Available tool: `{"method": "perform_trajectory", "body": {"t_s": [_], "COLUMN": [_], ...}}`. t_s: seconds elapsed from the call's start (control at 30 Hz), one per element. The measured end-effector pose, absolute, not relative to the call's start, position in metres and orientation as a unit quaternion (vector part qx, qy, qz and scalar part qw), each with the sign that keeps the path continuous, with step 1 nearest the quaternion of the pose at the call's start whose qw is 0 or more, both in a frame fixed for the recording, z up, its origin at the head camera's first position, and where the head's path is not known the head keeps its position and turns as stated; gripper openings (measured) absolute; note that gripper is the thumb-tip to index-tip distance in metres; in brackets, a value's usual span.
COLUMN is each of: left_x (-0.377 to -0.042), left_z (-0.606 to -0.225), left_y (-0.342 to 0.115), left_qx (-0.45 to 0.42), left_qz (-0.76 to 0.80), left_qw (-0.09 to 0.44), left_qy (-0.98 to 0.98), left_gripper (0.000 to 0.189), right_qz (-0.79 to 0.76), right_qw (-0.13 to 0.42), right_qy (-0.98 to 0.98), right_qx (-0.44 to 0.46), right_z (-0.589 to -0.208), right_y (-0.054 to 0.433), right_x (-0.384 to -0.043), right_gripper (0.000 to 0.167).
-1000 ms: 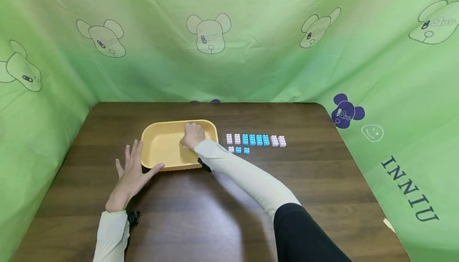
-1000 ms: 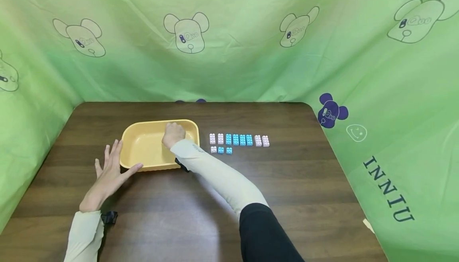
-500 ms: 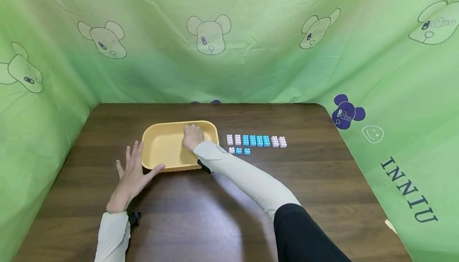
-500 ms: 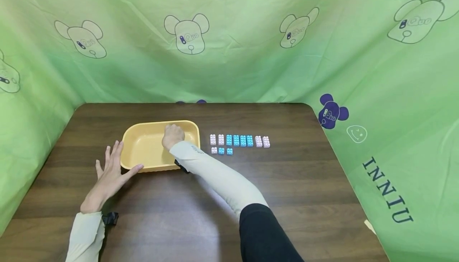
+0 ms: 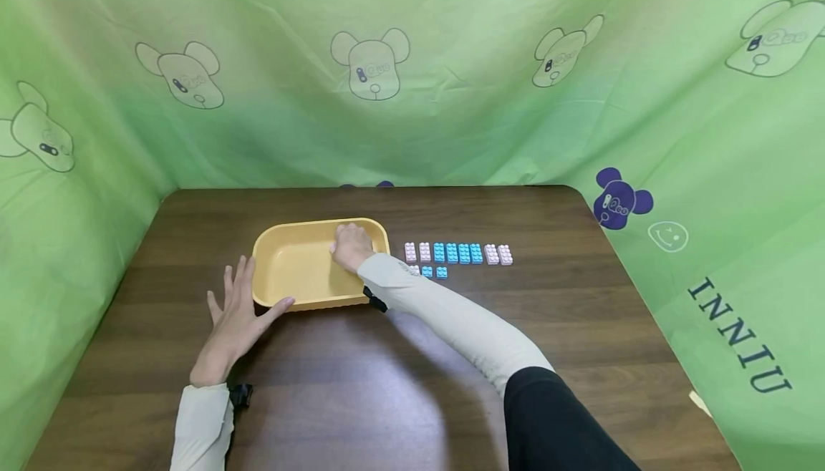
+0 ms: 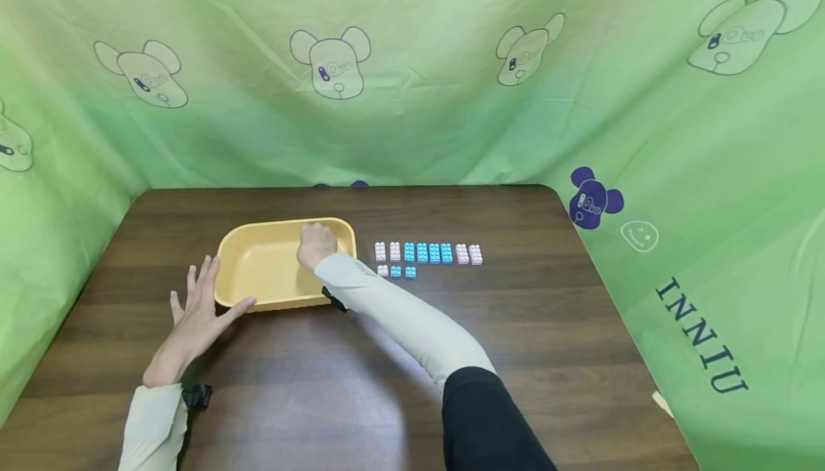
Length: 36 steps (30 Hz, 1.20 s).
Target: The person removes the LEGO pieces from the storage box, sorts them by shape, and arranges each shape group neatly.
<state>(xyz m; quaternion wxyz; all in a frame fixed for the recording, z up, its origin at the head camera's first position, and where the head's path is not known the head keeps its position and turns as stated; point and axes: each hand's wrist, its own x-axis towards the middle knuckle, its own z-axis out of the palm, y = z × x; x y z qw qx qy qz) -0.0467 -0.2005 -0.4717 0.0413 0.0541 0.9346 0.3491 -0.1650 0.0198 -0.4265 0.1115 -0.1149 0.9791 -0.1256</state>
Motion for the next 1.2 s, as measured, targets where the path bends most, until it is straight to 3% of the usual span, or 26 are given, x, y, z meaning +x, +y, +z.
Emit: {"method": "perform_trajectory", "body": {"t_s": [0.33, 0.5, 0.7, 0.87, 1.2], "left_x": [-0.046, -0.046, -0.046, -0.046, -0.047], "left_z": [-0.472, -0.471, -0.472, -0.473, -0.474], "left_y": [-0.2, -0.201, -0.201, -0.201, -0.2], "left_qx": [0.055, 0.056, 0.057, 0.056, 0.058], "left_qz": [0.35, 0.35, 0.349, 0.349, 0.35], "left_qw": [0.041, 0.04, 0.04, 0.04, 0.04], "left_qy": [0.934, 0.934, 0.935, 0.935, 0.934], "left_gripper": [0.114, 0.114, 0.114, 0.114, 0.114], "right_qz": [-0.149, -0.17, -0.177, -0.177, -0.203], "right_qw": [0.114, 0.112, 0.105, 0.093, 0.072], "right_qy": [0.976, 0.972, 0.97, 0.97, 0.963], "right_qx": [-0.114, -0.121, -0.13, -0.139, -0.165], "right_z": [-0.416, -0.414, -0.41, -0.405, -0.405], "right_y": [0.03, 0.038, 0.047, 0.051, 0.073], "right_x": [-0.161, -0.161, -0.157, -0.153, -0.14], "right_gripper": [0.021, 0.037, 0.01, 0.022, 0.021]}}
